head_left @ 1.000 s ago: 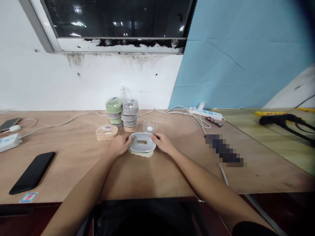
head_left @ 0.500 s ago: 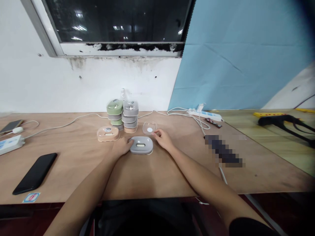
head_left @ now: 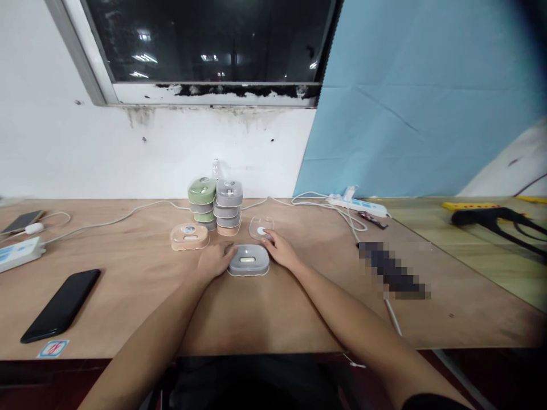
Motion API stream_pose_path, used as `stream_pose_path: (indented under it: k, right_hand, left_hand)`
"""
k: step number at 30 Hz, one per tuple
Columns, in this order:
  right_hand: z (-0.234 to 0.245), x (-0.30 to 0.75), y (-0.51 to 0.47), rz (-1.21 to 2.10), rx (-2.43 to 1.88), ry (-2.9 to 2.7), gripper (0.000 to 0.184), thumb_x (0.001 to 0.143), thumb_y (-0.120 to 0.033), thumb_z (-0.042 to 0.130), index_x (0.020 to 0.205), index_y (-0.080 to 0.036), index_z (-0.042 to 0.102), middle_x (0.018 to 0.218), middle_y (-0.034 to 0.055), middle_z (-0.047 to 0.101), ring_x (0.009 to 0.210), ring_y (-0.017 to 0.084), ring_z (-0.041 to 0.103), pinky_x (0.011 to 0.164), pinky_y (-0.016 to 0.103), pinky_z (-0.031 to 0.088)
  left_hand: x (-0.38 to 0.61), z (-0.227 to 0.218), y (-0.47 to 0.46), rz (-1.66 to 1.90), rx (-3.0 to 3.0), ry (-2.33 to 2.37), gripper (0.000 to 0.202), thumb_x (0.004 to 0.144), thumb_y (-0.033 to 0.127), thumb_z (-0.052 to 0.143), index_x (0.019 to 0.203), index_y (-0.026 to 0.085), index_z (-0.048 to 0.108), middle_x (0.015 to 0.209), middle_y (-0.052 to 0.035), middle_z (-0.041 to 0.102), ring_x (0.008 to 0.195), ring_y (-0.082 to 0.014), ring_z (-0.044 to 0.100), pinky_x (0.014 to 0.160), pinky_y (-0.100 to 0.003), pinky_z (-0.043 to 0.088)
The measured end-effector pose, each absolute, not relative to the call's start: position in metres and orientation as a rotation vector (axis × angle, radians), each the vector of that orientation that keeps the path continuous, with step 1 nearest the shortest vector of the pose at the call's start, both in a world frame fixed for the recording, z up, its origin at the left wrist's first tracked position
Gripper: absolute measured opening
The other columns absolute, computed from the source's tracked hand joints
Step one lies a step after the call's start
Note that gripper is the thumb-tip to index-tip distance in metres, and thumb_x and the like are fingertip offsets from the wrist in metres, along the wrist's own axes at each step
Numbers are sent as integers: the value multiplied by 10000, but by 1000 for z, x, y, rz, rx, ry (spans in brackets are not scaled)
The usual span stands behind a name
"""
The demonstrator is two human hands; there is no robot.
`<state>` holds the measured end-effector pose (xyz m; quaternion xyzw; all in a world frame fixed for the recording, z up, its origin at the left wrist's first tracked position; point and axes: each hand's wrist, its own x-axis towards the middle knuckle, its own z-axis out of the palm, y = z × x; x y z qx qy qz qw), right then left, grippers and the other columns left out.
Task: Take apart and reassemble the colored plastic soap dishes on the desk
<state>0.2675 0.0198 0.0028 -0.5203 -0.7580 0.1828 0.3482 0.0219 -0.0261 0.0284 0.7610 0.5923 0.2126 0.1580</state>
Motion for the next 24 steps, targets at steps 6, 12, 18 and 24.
stream_pose_path:
  k: [6, 12, 18, 24]
  right_hand:
    - [-10, 277, 34, 412, -1487, -1988, 170, 796, -363, 597, 854, -204, 612, 806, 39, 669, 719, 184, 598, 646, 279, 407]
    - [-2, 283, 30, 346, -1551, -1731, 392, 651, -541, 697, 784, -218, 518, 612, -43, 534, 550, 138, 478, 527, 242, 323]
    - [12, 282, 12, 468, -1180, -1582, 409, 816, -622, 498, 752, -223, 442, 591, -43, 448, 528, 125, 416, 537, 251, 348]
    - [16, 270, -10, 698, -1000, -1701, 490, 862, -675, 356, 711, -221, 459, 554, -13, 471, 507, 140, 445, 527, 264, 368]
  left_hand:
    - [26, 33, -33, 761, 2351, 1579, 642, 821, 669, 470, 1290, 235, 537, 1287, -103, 553, 1136, -262, 549, 967, -376, 430]
    - [36, 23, -32, 594, 2569, 1274, 936, 669, 673, 657, 1415, 192, 362, 1387, -146, 468, 1249, -321, 449, 1046, -464, 359]
    - [35, 20, -32, 710, 2493, 1364, 1124, 658, 685, 661, 1496, 152, 134, 1451, -203, 376, 1294, -372, 392, 1031, -515, 338]
    - [29, 39, -38, 1019, 2428, 1434, 601, 913, 486, 456, 1423, 194, 333, 1196, -118, 606, 1075, -256, 558, 946, -400, 400]
